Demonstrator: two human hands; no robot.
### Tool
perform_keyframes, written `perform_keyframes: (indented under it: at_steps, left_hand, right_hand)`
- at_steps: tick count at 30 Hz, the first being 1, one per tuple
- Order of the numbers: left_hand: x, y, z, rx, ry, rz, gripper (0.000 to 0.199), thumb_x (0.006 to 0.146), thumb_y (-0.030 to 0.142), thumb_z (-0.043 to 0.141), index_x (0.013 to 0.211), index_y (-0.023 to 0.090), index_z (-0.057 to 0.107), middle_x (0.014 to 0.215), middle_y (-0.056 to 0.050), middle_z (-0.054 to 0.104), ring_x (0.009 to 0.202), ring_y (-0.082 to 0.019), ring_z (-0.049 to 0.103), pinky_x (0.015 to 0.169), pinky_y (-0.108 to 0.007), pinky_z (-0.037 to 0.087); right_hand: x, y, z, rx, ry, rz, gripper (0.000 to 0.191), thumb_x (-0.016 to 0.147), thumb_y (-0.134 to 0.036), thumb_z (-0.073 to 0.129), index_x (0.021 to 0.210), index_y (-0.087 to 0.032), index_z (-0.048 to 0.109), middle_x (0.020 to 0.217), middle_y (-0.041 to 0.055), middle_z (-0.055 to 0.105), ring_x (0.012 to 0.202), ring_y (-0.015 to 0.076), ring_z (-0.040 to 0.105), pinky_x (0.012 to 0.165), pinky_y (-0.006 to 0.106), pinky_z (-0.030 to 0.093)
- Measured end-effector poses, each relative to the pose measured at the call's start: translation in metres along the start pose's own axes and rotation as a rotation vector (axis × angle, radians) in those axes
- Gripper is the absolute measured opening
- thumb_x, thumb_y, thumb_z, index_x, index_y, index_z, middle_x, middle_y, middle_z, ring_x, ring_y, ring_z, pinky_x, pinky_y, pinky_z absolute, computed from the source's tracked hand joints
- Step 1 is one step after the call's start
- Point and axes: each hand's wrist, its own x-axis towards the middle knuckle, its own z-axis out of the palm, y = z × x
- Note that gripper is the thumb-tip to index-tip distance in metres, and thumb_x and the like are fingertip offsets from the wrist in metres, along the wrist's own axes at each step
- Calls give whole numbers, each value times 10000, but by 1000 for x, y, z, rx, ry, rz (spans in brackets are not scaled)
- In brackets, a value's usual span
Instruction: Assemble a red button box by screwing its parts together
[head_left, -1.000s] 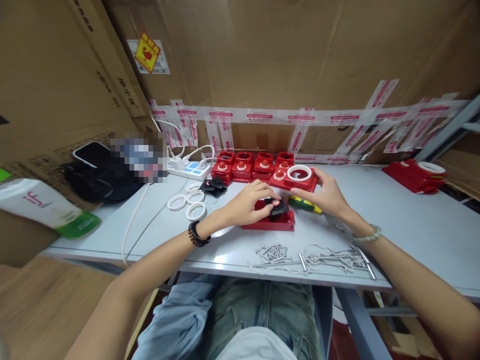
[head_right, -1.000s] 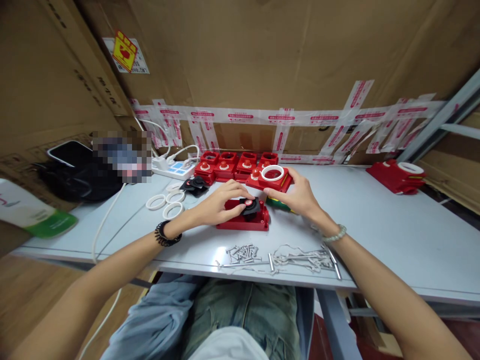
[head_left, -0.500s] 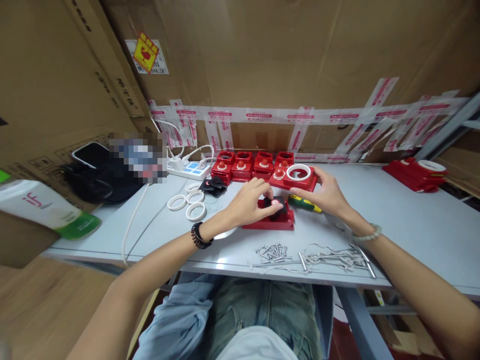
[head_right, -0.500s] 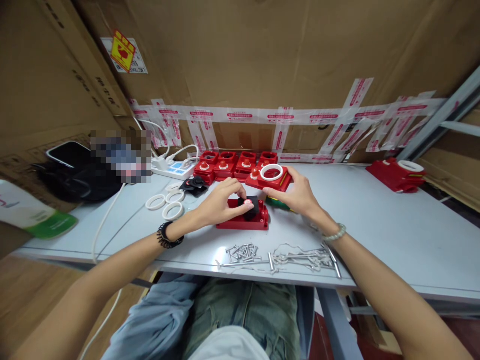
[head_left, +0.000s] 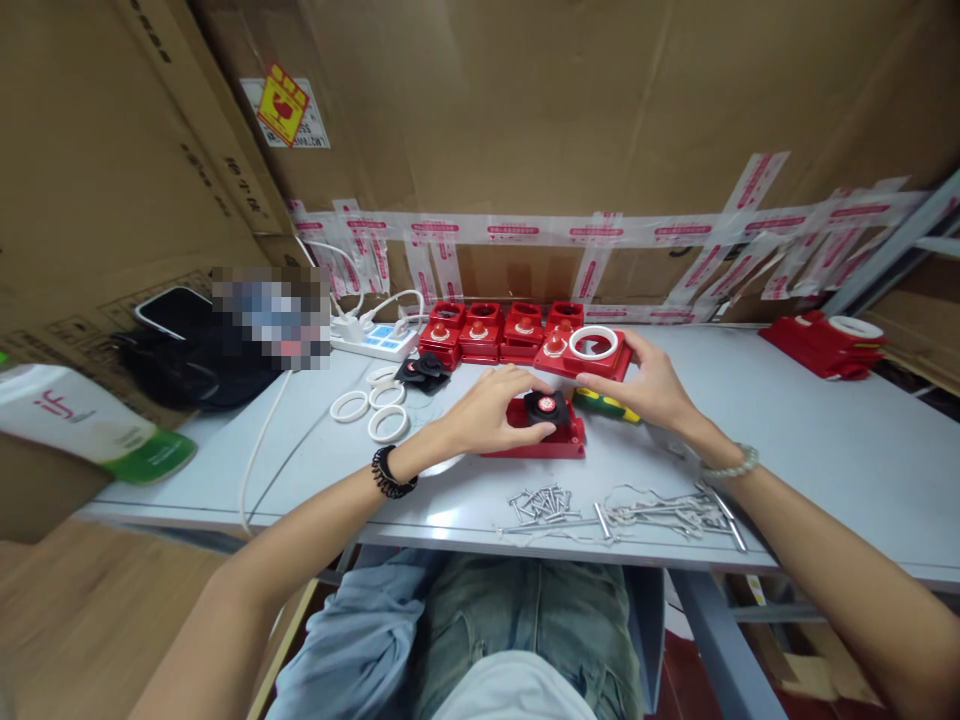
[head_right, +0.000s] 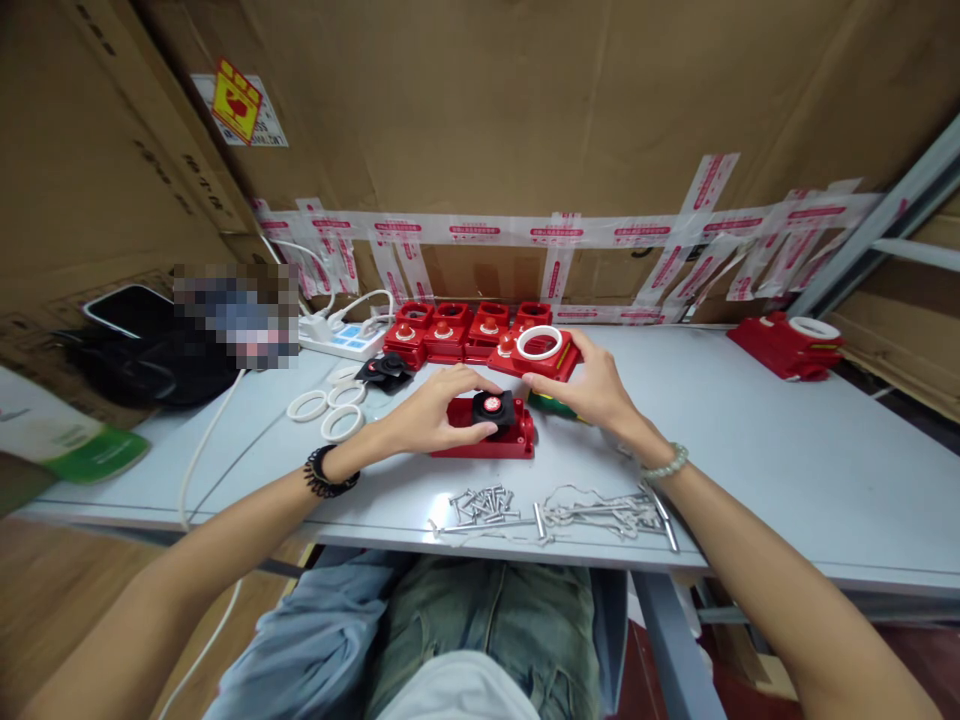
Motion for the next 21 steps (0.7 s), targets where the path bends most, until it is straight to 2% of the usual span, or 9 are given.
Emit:
perform_keyframes:
  at_steps: [11, 15, 17, 21]
  left_hand:
    - [-1, 0, -2, 1, -32, 1, 335, 839, 384, 657, 1123, 216, 603, 1105, -74, 690, 1014, -243, 630, 937, -409, 458]
    - [-2, 4, -5, -13, -13, 12, 441, 840, 425, 671, 1215, 219, 564, 1233, -100, 618, 1140, -257, 579, 1000, -425, 445]
    - [-2, 7, -12, -15, 34, 27, 438, 856, 430, 658, 1224, 215, 557, 1255, -103, 598, 1173, -253, 559, 1025, -419, 436]
    - [-13, 6, -42, 73, 161, -9, 244, 927, 346, 551, 1112, 193, 598, 1141, -84, 647, 1090, -228, 587, 991, -392, 439]
  right_hand:
    - [0, 0, -1, -10, -3, -12, 625, 636, -488, 813, 1148, -183, 623, 1137, 112, 711, 1022, 290, 665, 936, 485, 513]
    - [-1, 0, -1, -2, -4, -7, 618, 634, -483, 814, 1139, -181, 626, 1120, 109, 716, 1008, 287, 670, 925, 483, 518]
    - [-1, 0, -1, -6, 2, -7, 622, 626, -478, 818, 1139, -181, 629, 1119, 106, 717, 1005, 289, 671, 923, 487, 518]
    - [0, -1, -1, -16, 11, 1, 623, 617, -466, 821, 1131, -166, 635, 1098, 113, 722, 977, 287, 677, 902, 479, 525]
